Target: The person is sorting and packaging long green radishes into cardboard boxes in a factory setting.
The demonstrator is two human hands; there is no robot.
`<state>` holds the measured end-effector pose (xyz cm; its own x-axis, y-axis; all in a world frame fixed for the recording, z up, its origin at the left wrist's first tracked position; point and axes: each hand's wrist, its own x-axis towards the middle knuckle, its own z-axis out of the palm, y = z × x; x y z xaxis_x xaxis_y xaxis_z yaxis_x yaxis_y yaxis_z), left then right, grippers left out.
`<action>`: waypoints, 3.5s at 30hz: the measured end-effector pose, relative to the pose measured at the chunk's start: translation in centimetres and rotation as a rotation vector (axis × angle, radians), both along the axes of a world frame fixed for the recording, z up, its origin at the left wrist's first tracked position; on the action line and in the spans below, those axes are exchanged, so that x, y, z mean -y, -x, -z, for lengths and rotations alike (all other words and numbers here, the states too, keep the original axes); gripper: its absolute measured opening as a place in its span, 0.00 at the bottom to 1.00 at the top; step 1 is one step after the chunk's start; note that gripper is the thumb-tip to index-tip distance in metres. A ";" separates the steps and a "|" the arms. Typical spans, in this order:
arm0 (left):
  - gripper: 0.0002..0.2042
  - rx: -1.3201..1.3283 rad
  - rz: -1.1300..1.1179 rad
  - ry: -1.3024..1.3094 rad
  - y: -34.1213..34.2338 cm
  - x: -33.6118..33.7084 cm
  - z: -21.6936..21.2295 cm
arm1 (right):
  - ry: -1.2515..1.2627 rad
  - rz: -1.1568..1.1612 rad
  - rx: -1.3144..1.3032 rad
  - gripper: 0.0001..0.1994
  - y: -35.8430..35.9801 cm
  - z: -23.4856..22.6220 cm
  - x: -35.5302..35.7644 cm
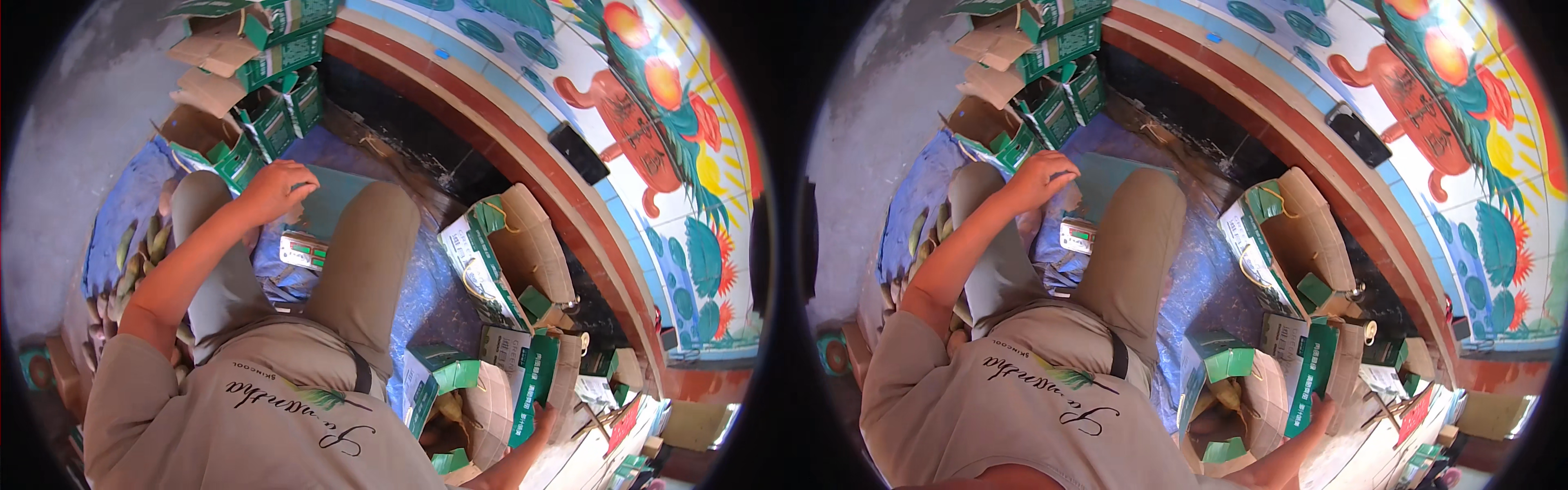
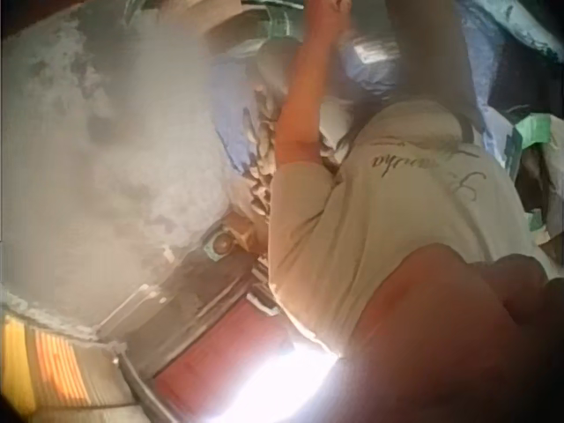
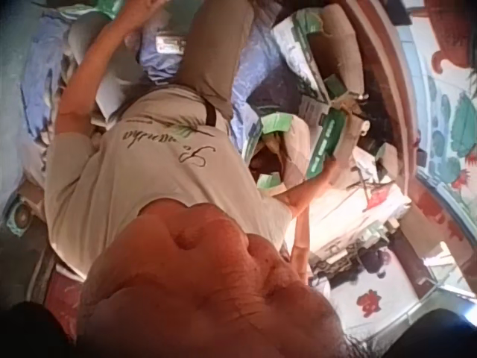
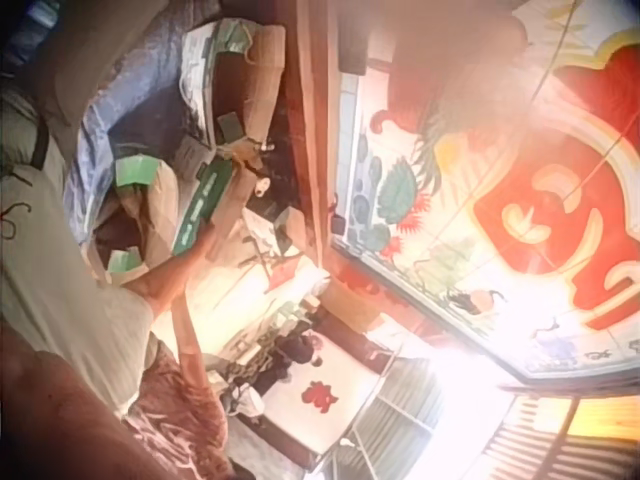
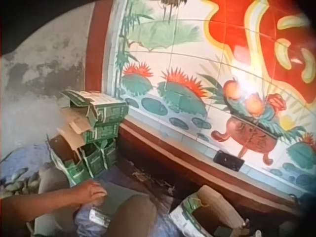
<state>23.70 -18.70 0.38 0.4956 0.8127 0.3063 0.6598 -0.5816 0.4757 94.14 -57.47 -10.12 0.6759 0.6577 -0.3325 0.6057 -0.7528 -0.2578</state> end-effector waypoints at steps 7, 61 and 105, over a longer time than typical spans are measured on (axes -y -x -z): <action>0.05 0.031 -0.109 -0.059 2.3 0.7 -3.3 | -0.137 -0.090 0.081 0.17 4.0 -0.7 -5.5; 0.30 0.913 -0.817 -0.037 8.7 -3.6 0.3 | -0.912 -1.289 0.317 0.07 49.6 -16.0 -47.0; 0.29 0.775 -0.768 0.114 6.1 -5.7 1.6 | -0.177 -1.718 0.088 0.05 51.4 -11.8 -45.1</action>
<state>17.57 -13.00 -1.20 -0.4493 0.8659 0.2198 0.3260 -0.0701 0.9428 42.76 -12.36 1.66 -0.7702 0.6100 -0.1863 0.6372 0.7483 -0.1843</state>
